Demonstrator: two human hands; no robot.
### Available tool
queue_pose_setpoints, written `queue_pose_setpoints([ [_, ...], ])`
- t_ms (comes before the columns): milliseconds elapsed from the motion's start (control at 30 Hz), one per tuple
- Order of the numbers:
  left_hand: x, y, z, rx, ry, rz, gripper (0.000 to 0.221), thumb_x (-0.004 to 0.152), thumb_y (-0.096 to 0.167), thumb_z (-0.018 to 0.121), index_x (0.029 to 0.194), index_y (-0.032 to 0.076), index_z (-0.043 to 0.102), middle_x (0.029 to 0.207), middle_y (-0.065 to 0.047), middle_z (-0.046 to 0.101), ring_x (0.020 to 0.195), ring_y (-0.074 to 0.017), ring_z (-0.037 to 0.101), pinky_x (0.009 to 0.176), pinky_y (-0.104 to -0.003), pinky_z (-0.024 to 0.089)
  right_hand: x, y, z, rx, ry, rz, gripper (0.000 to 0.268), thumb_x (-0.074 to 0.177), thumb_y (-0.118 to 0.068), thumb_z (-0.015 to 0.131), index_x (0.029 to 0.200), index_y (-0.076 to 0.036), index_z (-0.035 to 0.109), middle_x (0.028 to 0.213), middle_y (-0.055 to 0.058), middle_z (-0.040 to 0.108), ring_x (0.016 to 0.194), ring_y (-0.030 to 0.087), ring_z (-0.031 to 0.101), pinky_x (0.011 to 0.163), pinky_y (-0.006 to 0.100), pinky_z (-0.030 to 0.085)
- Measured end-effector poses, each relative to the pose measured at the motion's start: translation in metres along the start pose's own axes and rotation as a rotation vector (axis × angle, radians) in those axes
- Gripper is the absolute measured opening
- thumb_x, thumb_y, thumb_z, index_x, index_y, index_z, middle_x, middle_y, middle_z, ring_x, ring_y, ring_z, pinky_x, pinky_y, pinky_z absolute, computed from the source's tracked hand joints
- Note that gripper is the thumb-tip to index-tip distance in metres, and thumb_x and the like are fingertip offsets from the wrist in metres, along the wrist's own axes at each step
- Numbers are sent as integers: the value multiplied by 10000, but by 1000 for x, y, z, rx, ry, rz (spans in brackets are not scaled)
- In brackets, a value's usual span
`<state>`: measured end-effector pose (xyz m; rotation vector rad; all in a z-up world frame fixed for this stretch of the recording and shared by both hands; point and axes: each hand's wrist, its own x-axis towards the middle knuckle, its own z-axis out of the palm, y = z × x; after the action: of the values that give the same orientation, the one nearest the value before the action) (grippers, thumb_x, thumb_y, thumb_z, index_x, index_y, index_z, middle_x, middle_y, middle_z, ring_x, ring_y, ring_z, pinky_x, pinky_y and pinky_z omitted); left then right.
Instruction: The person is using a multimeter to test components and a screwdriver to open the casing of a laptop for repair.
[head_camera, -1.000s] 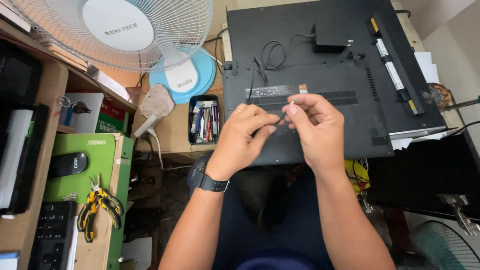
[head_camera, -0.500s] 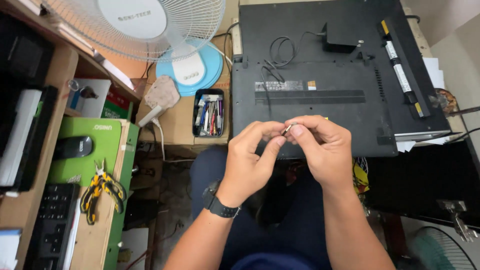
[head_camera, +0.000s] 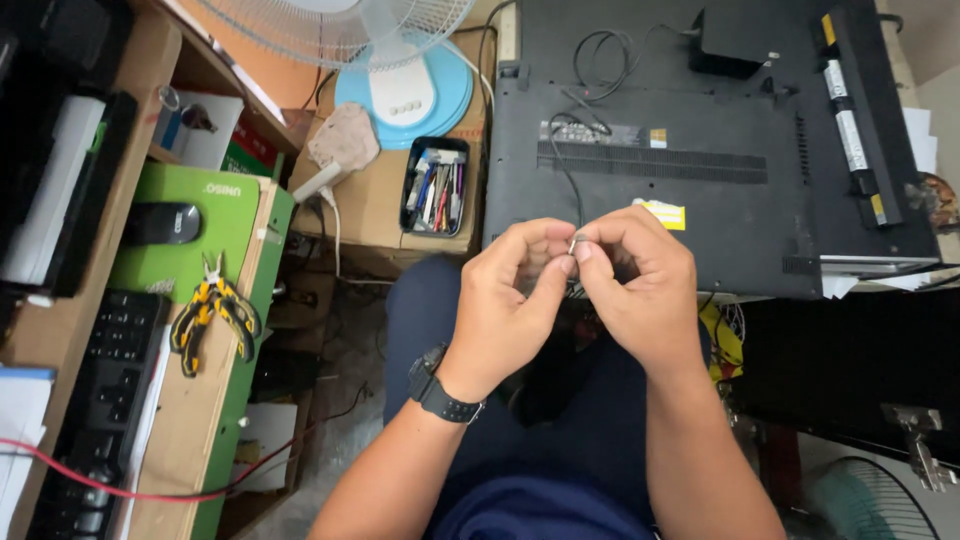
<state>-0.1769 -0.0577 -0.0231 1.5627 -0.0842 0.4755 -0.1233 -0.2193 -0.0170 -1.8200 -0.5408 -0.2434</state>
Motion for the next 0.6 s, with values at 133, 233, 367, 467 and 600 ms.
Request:
queue_pose_setpoints([
  [133, -3, 2, 1, 41, 43, 116, 244, 1088, -62, 747, 1298, 40, 820, 1055, -115, 829, 1023, -306, 887, 822, -418, 743, -8, 12, 5, 139, -11, 76, 87, 1082, 79, 732, 1057, 42, 806, 952, 185, 744, 870, 215, 771, 736, 345, 630],
  [233, -5, -8, 4, -72, 75, 142, 211, 1114, -59, 733, 1264, 34, 850, 1029, -89, 812, 959, -239, 862, 826, -416, 740, -14, 24, 13, 265, -30, 159, 114, 1103, 56, 640, 1069, 41, 748, 906, 110, 714, 933, 123, 682, 712, 306, 581],
  [367, -2, -7, 0, -131, 9, 161, 185, 1121, -37, 734, 1193, 63, 871, 1006, -73, 815, 916, -218, 850, 816, -398, 719, -10, 38, 16, 592, -55, 274, 91, 1067, -48, 638, 1022, 8, 694, 950, 113, 732, 911, 131, 715, 760, 265, 584],
  [467, 2, 0, -10, -167, -91, 135, 169, 1119, -23, 744, 1148, 83, 872, 986, -59, 811, 897, -175, 817, 811, -367, 685, -7, 41, 12, 686, -116, 278, 99, 1043, -46, 658, 979, 24, 682, 915, 120, 702, 877, 142, 702, 752, 275, 576],
  [600, 4, -11, -17, -281, -180, 49, 123, 1123, -22, 744, 1205, 42, 811, 965, -47, 791, 878, -68, 720, 787, -298, 633, 8, 22, 0, 394, -189, 146, 163, 1062, -22, 676, 906, 13, 710, 847, 101, 690, 838, 137, 671, 764, 293, 560],
])
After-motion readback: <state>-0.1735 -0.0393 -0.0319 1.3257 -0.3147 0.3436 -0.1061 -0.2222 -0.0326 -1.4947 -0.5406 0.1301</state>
